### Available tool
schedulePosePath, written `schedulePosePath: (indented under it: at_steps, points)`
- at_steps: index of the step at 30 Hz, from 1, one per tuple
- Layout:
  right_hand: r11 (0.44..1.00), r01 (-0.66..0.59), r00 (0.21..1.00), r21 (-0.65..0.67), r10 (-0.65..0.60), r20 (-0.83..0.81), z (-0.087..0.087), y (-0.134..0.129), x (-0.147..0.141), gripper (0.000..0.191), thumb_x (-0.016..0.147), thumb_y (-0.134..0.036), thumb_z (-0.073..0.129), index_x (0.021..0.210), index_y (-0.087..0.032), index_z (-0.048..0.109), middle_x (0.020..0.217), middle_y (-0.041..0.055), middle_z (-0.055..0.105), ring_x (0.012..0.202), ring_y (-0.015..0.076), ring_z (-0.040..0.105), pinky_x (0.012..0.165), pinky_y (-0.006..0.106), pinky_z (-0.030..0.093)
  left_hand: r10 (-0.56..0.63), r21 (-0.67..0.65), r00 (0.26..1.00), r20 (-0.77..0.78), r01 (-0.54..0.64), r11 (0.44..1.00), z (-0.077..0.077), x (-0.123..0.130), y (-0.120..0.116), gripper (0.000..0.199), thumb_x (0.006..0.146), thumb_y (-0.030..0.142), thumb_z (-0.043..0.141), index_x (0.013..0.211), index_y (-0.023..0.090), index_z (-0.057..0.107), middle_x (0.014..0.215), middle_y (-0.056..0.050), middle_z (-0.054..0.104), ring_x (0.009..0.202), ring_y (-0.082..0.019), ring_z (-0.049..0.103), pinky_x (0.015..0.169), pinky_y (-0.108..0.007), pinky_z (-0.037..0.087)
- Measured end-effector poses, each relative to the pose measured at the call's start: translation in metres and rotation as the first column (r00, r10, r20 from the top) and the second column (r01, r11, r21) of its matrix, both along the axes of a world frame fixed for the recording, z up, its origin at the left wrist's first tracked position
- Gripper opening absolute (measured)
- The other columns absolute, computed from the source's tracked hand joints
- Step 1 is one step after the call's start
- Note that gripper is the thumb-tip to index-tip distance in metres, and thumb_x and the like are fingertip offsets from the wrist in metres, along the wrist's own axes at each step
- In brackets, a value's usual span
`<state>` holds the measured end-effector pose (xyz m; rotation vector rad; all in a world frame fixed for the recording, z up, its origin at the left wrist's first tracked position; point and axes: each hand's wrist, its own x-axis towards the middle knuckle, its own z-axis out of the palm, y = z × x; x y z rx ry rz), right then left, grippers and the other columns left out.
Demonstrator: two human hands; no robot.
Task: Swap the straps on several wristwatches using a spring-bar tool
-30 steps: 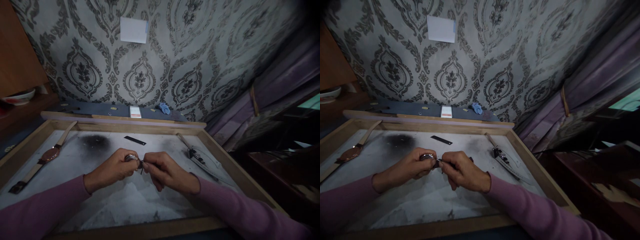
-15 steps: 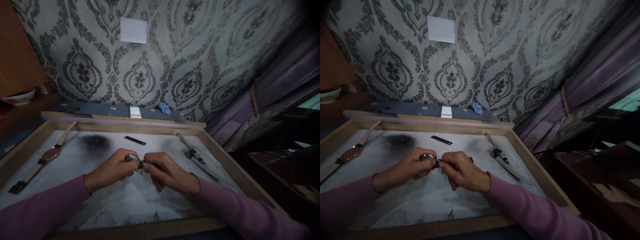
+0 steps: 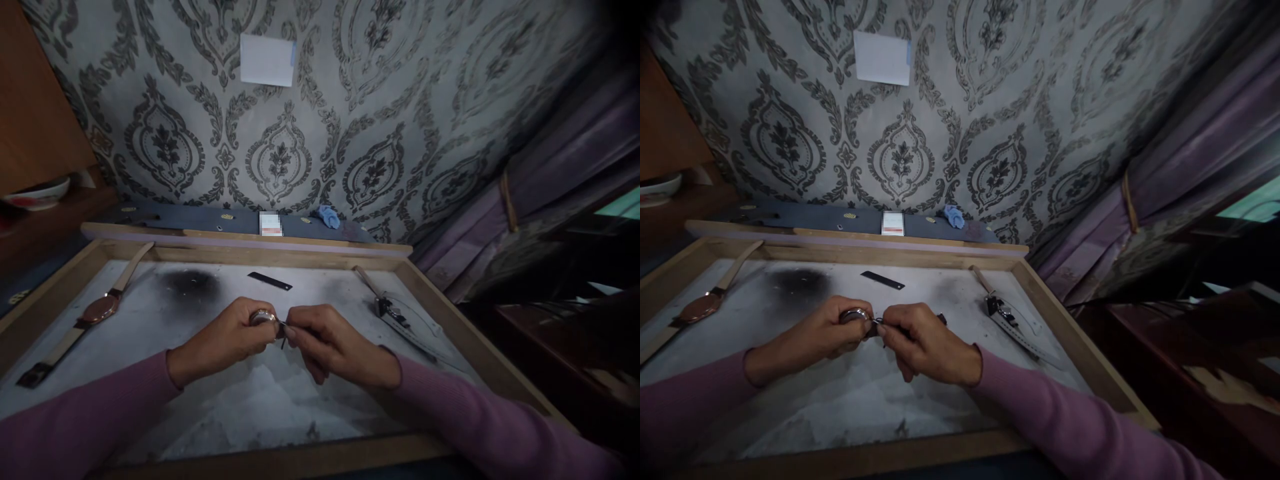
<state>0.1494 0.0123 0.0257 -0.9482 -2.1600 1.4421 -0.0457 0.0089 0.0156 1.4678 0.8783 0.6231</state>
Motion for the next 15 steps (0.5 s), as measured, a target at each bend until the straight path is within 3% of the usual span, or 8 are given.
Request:
schedulePosePath:
  at_steps: [15]
  points:
    - [1.000,-0.030,1.000,0.005,0.030,0.004,-0.0032,0.0003,0.0015,0.039,0.096,-0.049,0.044,0.070,-0.019,0.042,0.042,-0.0079,0.042,0.035,0.0062,0.043,0.038,0.016,0.033,-0.018,0.065,0.999,-0.031,0.020,0.998,-0.0003,0.0006,-0.0011,0.019,0.076,0.019,0.045,0.059,0.020,0.036,0.052,0.010,0.029,0.046,-0.006,0.023,0.043,-0.021,0.019]
